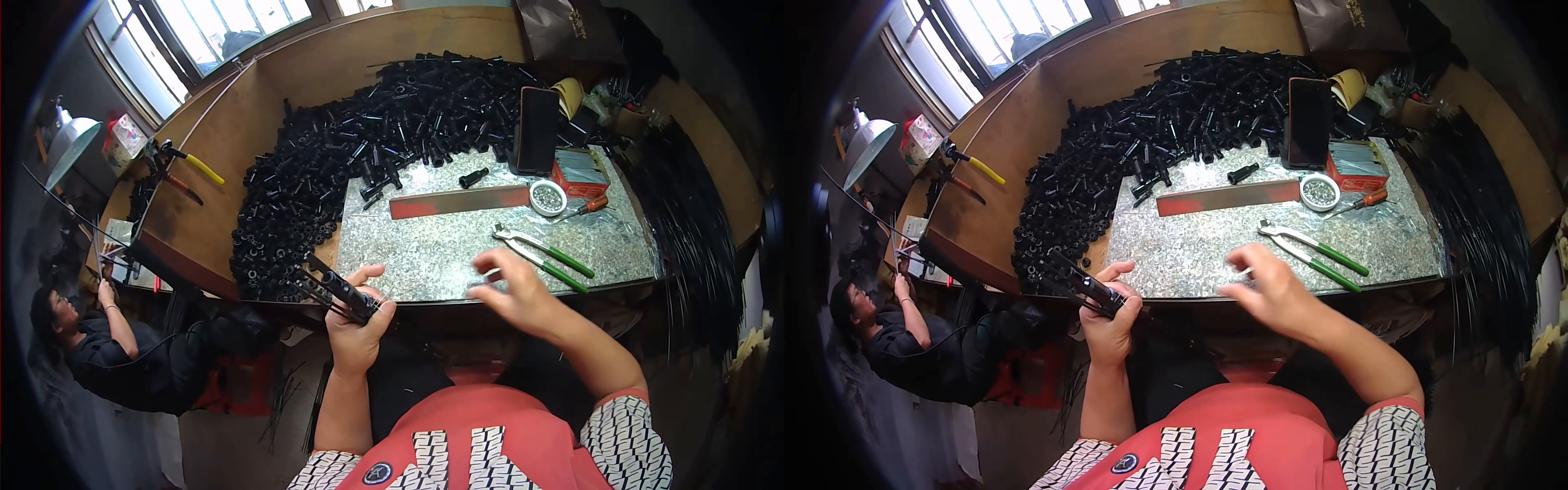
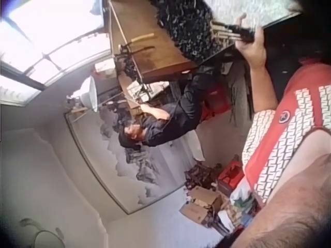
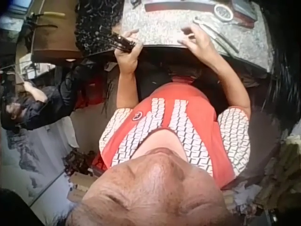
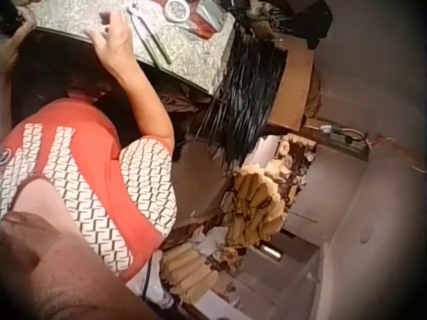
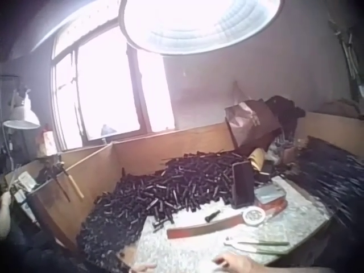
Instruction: Assembling and clamping black industrial tubes using a specialized hand tool at a factory workstation.
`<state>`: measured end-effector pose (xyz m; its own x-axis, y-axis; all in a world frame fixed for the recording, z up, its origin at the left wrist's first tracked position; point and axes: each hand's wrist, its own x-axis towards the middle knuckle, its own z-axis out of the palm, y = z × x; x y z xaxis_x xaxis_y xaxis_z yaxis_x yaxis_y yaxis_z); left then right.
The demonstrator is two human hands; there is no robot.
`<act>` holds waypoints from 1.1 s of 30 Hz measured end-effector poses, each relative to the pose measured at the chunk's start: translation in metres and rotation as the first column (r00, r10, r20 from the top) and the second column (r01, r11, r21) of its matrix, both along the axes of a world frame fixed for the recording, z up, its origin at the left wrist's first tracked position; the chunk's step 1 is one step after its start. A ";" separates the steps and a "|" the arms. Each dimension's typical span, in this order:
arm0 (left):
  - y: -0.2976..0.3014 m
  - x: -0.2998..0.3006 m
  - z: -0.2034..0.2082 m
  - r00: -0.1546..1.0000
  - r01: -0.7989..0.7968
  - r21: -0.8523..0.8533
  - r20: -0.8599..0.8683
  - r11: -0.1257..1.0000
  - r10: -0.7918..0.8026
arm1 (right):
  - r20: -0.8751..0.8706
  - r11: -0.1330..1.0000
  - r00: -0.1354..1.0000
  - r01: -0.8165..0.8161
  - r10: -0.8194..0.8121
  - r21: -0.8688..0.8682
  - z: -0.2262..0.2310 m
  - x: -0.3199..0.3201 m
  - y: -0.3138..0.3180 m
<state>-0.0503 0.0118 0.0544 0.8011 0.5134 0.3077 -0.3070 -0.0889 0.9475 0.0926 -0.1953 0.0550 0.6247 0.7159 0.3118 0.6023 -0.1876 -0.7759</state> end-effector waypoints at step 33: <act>-0.016 0.025 -0.031 0.849 0.507 -0.071 0.216 0.859 -0.482 | 0.683 0.971 0.720 0.229 -0.121 -0.069 0.035 -0.003 -0.049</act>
<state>-0.0249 -0.0038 0.0230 0.8935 0.1070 0.4361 -0.4490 0.2327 0.8627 0.0892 -0.2440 0.0897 0.4097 0.6835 0.6042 0.8990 -0.4149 -0.1402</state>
